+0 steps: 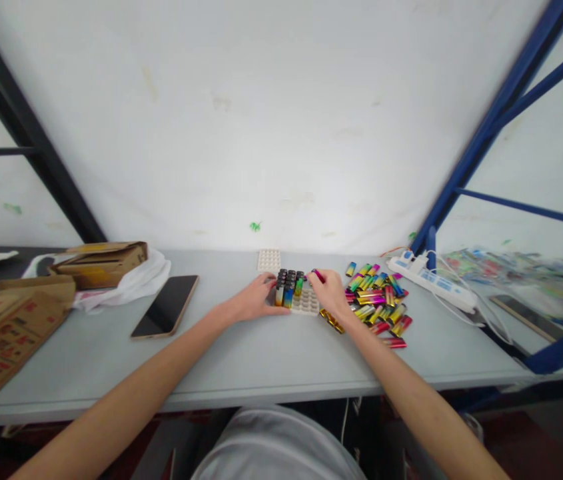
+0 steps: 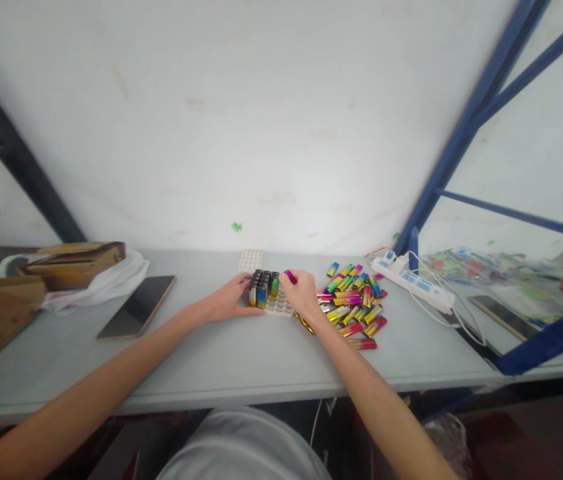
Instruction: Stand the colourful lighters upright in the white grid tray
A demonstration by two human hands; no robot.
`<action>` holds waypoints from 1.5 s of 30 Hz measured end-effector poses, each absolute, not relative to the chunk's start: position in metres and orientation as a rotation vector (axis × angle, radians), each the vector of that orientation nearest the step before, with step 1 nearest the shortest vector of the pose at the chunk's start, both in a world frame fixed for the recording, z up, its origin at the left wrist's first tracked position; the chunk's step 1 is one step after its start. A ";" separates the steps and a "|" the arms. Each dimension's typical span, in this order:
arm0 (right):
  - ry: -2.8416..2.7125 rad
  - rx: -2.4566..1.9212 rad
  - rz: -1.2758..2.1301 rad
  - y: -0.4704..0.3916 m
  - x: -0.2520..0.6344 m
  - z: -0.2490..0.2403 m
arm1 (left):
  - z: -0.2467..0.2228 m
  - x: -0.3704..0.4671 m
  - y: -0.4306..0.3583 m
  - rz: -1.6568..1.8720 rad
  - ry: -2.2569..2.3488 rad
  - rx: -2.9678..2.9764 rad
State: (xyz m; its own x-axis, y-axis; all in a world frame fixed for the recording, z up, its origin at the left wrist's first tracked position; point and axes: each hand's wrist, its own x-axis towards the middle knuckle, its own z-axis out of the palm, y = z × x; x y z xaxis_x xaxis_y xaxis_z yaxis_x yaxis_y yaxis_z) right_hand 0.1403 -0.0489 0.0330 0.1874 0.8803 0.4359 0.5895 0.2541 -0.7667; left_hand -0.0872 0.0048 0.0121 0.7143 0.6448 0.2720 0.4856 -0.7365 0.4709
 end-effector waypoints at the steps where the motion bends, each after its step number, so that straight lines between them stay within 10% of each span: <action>1: -1.500 -1.435 0.349 -0.049 0.141 0.033 | 0.012 -0.087 0.005 0.606 0.875 2.551; 45: -2.031 -1.159 0.336 -0.061 0.169 0.041 | 0.013 -0.087 0.004 0.533 0.859 2.606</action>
State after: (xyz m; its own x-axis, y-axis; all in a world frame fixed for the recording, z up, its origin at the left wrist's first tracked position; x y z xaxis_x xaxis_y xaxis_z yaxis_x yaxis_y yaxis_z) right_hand 0.1690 -0.0606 0.0409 -0.2998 0.8218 0.4846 0.6216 0.5536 -0.5542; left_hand -0.0867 0.0040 0.0130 0.7463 0.6205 0.2409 0.4910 -0.7576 0.4302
